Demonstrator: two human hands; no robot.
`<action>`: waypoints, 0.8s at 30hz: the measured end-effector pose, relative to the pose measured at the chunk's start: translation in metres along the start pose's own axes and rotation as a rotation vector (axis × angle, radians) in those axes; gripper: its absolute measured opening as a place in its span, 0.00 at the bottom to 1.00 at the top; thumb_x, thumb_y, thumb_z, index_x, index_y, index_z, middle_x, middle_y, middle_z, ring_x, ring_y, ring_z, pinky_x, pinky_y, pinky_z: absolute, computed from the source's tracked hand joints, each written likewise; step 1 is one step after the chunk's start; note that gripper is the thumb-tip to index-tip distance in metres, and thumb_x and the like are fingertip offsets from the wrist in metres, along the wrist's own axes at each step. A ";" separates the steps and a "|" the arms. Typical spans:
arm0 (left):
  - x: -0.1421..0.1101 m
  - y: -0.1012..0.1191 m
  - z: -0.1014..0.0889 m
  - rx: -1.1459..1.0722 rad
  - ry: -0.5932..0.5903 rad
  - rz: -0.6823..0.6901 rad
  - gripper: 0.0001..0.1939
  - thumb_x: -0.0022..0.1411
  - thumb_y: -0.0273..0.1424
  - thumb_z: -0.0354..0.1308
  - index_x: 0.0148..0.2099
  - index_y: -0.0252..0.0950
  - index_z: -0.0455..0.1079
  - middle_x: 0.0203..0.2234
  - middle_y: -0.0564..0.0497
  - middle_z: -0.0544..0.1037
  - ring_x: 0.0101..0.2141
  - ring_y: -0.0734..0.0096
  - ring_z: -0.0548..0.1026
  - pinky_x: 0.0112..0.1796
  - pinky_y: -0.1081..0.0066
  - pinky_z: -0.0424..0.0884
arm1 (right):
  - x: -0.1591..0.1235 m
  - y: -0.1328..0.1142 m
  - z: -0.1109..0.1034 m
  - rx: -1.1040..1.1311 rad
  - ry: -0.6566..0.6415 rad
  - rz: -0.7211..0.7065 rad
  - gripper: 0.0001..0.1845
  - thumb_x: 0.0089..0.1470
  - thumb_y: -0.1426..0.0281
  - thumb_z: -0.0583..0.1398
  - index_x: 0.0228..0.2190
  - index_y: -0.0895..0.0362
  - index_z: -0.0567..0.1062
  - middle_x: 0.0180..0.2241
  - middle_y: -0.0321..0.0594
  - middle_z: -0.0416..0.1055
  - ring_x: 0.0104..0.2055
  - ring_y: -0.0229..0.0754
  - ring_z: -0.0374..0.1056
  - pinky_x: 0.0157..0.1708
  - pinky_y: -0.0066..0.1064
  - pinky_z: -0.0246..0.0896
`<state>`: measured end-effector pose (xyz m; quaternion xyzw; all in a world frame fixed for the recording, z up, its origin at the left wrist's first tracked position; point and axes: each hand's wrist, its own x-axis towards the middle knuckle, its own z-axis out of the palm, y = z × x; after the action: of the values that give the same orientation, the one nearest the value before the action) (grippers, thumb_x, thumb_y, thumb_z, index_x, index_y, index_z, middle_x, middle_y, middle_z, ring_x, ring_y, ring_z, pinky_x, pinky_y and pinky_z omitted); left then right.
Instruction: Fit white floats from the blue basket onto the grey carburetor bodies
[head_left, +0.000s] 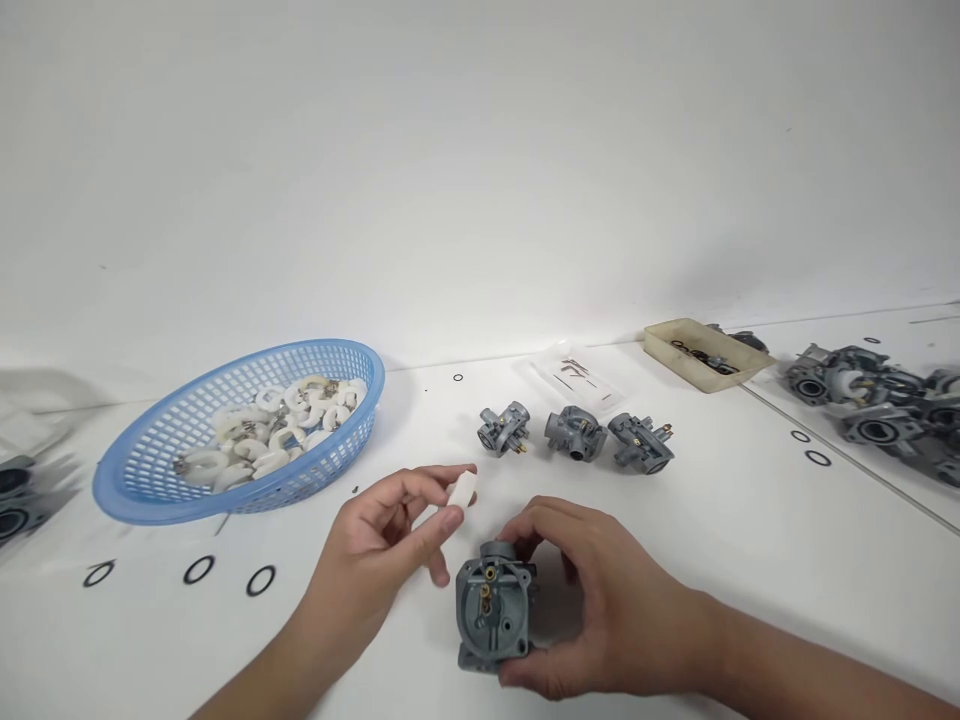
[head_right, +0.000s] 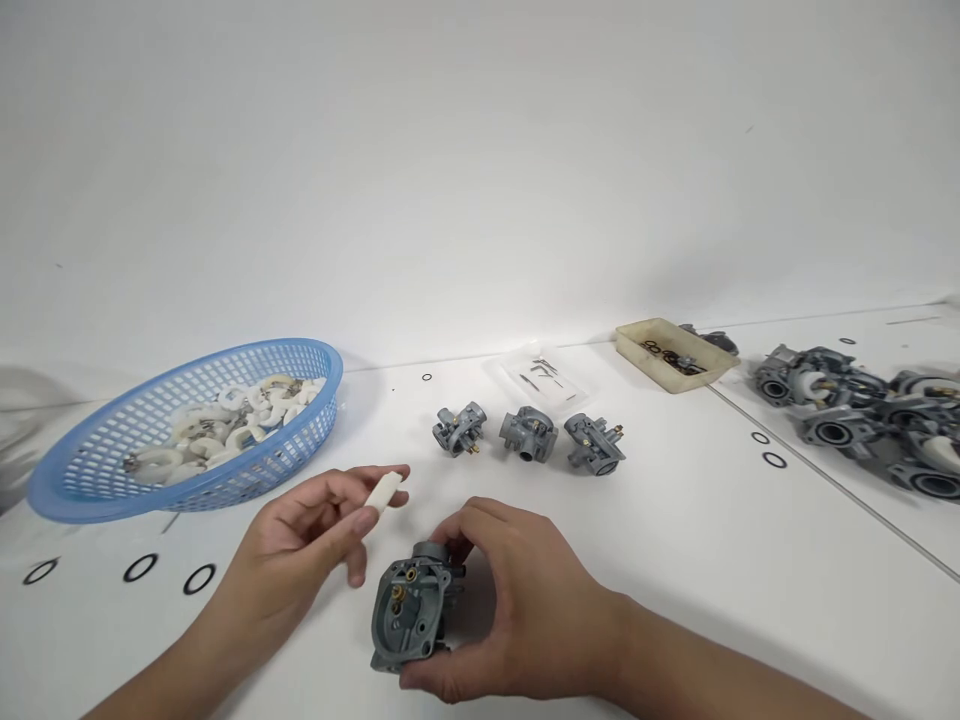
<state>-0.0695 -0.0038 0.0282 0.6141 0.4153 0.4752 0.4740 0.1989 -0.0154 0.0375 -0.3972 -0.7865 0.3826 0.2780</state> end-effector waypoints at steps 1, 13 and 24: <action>-0.001 0.001 0.001 -0.126 -0.008 -0.024 0.11 0.70 0.41 0.75 0.46 0.40 0.82 0.57 0.42 0.87 0.43 0.55 0.90 0.28 0.71 0.86 | 0.000 0.000 0.000 0.004 0.002 0.006 0.36 0.37 0.56 0.84 0.46 0.50 0.79 0.44 0.36 0.81 0.42 0.48 0.76 0.43 0.38 0.67; -0.011 0.006 0.013 -0.394 -0.305 0.028 0.23 0.68 0.28 0.76 0.61 0.54 0.83 0.48 0.51 0.78 0.34 0.74 0.86 0.28 0.85 0.83 | -0.002 -0.003 -0.001 0.050 -0.012 0.041 0.39 0.37 0.58 0.84 0.50 0.49 0.80 0.47 0.34 0.82 0.45 0.48 0.79 0.47 0.40 0.70; -0.011 0.006 0.002 -0.077 -0.324 0.204 0.28 0.58 0.23 0.81 0.57 0.50 0.82 0.48 0.54 0.88 0.51 0.62 0.87 0.75 0.44 0.68 | -0.002 -0.002 -0.002 0.057 -0.004 0.069 0.36 0.38 0.55 0.84 0.46 0.50 0.80 0.44 0.34 0.81 0.43 0.47 0.76 0.43 0.38 0.67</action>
<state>-0.0692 -0.0165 0.0320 0.7029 0.2507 0.4313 0.5070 0.2001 -0.0168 0.0396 -0.4154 -0.7617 0.4149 0.2740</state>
